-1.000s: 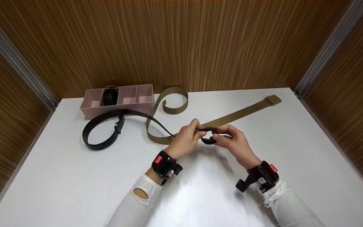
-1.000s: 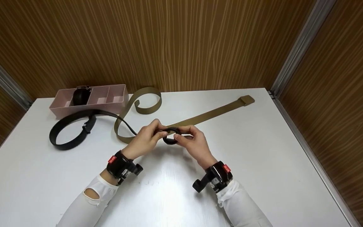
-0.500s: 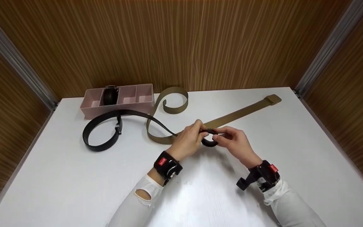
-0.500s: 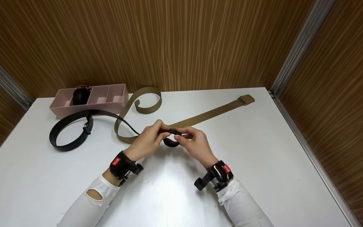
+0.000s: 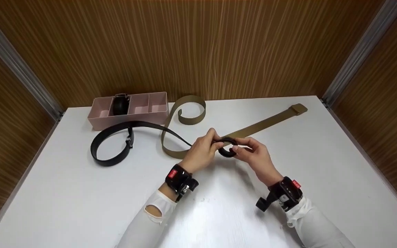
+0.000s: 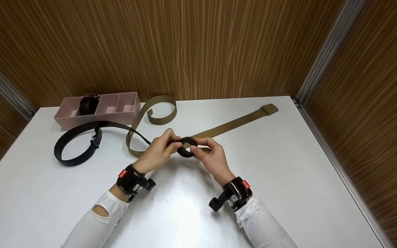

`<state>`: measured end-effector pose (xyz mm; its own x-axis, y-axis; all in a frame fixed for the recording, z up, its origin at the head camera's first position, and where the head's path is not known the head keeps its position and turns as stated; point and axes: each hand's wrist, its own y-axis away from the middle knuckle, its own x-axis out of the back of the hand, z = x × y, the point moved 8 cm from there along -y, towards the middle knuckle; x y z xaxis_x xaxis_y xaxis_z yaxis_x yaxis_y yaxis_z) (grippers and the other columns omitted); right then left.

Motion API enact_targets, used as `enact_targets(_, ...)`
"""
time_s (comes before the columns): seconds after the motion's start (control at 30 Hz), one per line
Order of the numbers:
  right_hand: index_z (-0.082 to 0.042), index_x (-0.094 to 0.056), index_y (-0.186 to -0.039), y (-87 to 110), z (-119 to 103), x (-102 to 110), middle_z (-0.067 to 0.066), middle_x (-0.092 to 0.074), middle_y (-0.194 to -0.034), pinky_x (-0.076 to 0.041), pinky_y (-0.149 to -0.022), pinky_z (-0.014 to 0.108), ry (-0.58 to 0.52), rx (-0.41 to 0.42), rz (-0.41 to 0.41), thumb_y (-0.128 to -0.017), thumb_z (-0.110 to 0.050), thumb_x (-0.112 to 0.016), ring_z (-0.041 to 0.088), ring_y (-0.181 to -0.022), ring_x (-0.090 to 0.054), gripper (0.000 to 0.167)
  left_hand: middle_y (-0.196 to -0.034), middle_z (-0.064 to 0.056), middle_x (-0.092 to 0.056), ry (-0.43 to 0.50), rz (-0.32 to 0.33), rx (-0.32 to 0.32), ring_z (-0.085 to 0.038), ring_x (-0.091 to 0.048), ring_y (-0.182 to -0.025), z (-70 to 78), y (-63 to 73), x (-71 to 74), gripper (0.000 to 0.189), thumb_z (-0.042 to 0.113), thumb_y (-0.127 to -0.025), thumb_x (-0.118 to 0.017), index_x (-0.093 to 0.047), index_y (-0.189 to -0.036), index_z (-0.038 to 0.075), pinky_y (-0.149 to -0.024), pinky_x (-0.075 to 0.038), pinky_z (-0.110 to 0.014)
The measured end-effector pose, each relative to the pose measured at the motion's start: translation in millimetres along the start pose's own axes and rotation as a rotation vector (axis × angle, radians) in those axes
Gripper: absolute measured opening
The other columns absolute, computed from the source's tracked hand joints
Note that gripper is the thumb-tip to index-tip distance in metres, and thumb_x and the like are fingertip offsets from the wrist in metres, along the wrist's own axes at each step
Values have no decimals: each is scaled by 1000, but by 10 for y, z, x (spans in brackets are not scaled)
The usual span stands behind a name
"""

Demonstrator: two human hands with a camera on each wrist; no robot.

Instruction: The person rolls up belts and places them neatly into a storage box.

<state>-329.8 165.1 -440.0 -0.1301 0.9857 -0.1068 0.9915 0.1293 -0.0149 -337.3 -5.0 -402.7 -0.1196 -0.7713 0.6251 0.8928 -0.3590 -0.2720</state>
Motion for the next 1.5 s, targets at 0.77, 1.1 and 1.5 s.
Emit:
enact_targets(0.77,12,-65,-125,21,7,-22,13,-70,-114,-61,-85,34,4,8,29,-97,4,-68,20,-100,-72,30,-109,-10,-72,-96,0,37,-22,-65,-87,24,-10,-16,28,30,-104,-66,-54,-120,9,-75,-52,-41)
enact_targets(1.1,10,-62,-125,36,79,-79,16,-66,-121,-60,-90,40,-72,-12,26,-96,8,-67,28,-108,-69,30,-103,-7,-74,33,-8,20,-19,-68,-96,-7,-13,37,17,21,-104,-65,-57,-112,7,-82,-52,-38)
enact_targets(1.5,4,-68,-129,16,-36,-111,22,-69,-124,-60,-86,33,245,44,-131,-96,-4,-74,23,-100,-74,35,-98,-4,-72,-133,-50,-68,-18,-60,-82,78,24,-25,17,25,-102,-67,-61,-107,10,-69,-47,-34)
